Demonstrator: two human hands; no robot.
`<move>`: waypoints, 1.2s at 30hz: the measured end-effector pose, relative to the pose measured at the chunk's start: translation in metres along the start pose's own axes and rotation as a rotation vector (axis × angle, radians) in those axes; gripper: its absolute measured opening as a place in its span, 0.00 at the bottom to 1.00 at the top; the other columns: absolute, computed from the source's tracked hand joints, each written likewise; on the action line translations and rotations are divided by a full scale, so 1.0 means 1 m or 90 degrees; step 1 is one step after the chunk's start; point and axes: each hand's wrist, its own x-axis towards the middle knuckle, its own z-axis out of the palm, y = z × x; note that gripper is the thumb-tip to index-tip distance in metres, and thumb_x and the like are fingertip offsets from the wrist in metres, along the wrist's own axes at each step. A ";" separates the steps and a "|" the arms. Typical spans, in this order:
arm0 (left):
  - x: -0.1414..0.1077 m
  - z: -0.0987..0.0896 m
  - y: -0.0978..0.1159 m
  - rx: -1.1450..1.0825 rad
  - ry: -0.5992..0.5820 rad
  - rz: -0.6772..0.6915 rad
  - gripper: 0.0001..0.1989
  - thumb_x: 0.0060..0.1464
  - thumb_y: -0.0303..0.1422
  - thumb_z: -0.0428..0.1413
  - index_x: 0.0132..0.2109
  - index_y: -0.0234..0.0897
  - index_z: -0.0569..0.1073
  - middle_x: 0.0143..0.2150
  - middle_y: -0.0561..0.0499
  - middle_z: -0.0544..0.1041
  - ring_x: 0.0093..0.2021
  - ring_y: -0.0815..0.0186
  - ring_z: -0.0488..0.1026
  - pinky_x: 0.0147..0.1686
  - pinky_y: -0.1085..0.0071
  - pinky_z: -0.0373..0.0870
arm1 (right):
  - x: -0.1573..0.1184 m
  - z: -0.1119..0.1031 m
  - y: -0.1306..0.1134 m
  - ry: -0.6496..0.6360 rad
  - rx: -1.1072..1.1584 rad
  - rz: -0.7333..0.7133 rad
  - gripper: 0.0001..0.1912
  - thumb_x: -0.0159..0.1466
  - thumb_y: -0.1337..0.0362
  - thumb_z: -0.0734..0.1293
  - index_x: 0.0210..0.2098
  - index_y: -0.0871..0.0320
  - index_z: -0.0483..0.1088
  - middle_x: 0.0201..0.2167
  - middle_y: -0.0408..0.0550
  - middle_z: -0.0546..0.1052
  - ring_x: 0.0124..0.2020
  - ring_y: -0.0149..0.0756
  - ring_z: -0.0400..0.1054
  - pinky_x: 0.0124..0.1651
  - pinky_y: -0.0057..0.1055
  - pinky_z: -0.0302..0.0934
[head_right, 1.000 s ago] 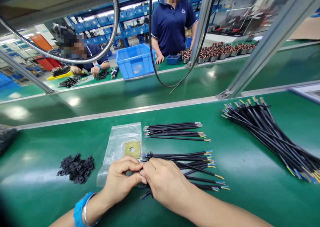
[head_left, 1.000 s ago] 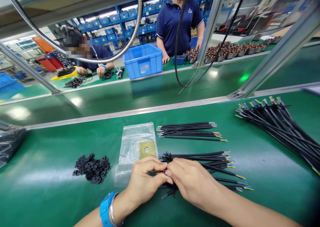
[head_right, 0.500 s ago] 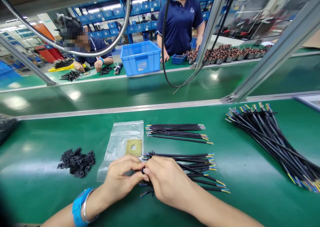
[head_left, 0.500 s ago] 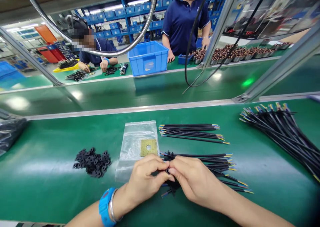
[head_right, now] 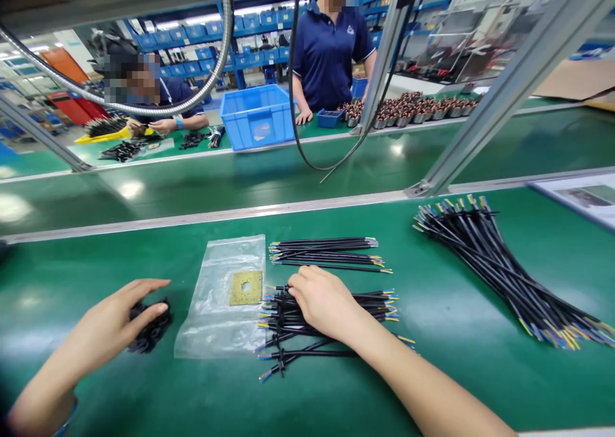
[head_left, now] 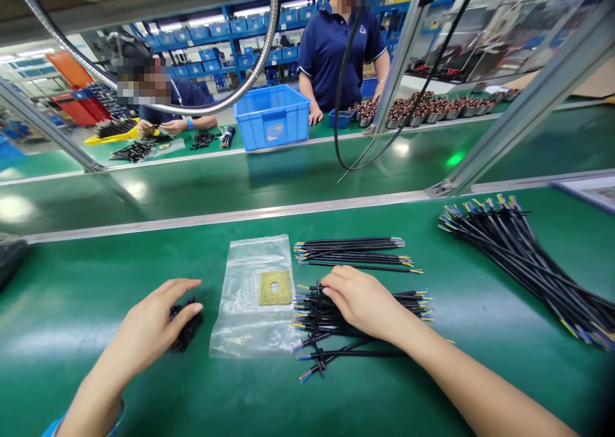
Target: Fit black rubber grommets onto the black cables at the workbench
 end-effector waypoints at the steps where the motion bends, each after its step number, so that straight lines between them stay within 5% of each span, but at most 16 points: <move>1: -0.003 0.004 -0.011 0.051 0.014 -0.010 0.24 0.57 0.47 0.52 0.55 0.38 0.73 0.57 0.41 0.74 0.55 0.48 0.71 0.55 0.52 0.67 | 0.000 0.000 0.000 -0.008 -0.008 -0.001 0.10 0.68 0.70 0.59 0.39 0.60 0.72 0.34 0.49 0.72 0.39 0.38 0.66 0.44 0.34 0.60; 6: -0.012 0.019 -0.035 0.088 -0.001 -0.030 0.20 0.58 0.45 0.49 0.47 0.38 0.77 0.47 0.42 0.80 0.49 0.51 0.74 0.52 0.57 0.68 | -0.001 -0.005 0.006 -0.061 0.021 -0.038 0.11 0.68 0.70 0.59 0.40 0.57 0.74 0.32 0.46 0.73 0.37 0.35 0.67 0.40 0.30 0.61; 12: -0.009 0.021 -0.024 0.059 0.034 -0.036 0.13 0.56 0.42 0.52 0.37 0.39 0.75 0.39 0.45 0.80 0.41 0.54 0.75 0.44 0.61 0.69 | 0.015 -0.005 0.027 0.004 -0.031 0.039 0.11 0.68 0.69 0.60 0.45 0.59 0.72 0.41 0.51 0.74 0.45 0.40 0.66 0.52 0.36 0.58; 16: -0.005 0.026 -0.019 0.052 0.035 -0.037 0.07 0.54 0.38 0.53 0.34 0.39 0.71 0.38 0.46 0.79 0.41 0.55 0.74 0.43 0.62 0.68 | 0.025 0.005 0.033 0.000 -0.045 0.067 0.06 0.64 0.68 0.65 0.41 0.60 0.72 0.38 0.50 0.75 0.43 0.41 0.66 0.48 0.34 0.60; 19: -0.004 0.026 -0.016 0.010 0.025 -0.055 0.05 0.53 0.35 0.54 0.37 0.40 0.71 0.39 0.47 0.79 0.42 0.56 0.74 0.43 0.62 0.68 | 0.026 0.011 0.033 0.002 -0.049 0.085 0.07 0.63 0.67 0.66 0.42 0.60 0.70 0.36 0.50 0.74 0.41 0.42 0.67 0.45 0.34 0.60; 22: -0.003 0.022 -0.010 -0.053 0.026 -0.064 0.13 0.51 0.32 0.56 0.46 0.40 0.72 0.40 0.47 0.79 0.43 0.57 0.75 0.45 0.62 0.68 | 0.026 0.015 0.036 0.014 -0.053 0.088 0.05 0.64 0.67 0.65 0.40 0.60 0.69 0.35 0.51 0.73 0.41 0.44 0.66 0.46 0.37 0.60; 26: -0.004 0.017 -0.004 -0.155 0.040 -0.090 0.09 0.49 0.31 0.57 0.40 0.41 0.78 0.38 0.48 0.79 0.40 0.57 0.75 0.44 0.62 0.69 | 0.022 0.018 0.047 0.032 -0.055 0.054 0.07 0.64 0.68 0.62 0.29 0.59 0.66 0.31 0.51 0.70 0.37 0.45 0.63 0.43 0.39 0.58; 32: -0.008 0.018 0.000 -0.299 0.073 -0.127 0.09 0.54 0.36 0.56 0.40 0.37 0.74 0.34 0.48 0.79 0.36 0.61 0.77 0.38 0.66 0.72 | 0.009 0.012 0.051 0.212 -0.061 -0.020 0.10 0.69 0.63 0.54 0.33 0.55 0.61 0.27 0.44 0.68 0.29 0.38 0.62 0.34 0.33 0.54; 36: -0.004 0.018 0.015 -0.617 0.035 -0.136 0.15 0.52 0.37 0.59 0.47 0.38 0.71 0.35 0.50 0.78 0.36 0.62 0.78 0.35 0.67 0.73 | 0.006 0.002 0.036 0.297 -0.035 -0.044 0.08 0.70 0.63 0.54 0.36 0.55 0.60 0.29 0.42 0.68 0.28 0.34 0.63 0.32 0.30 0.55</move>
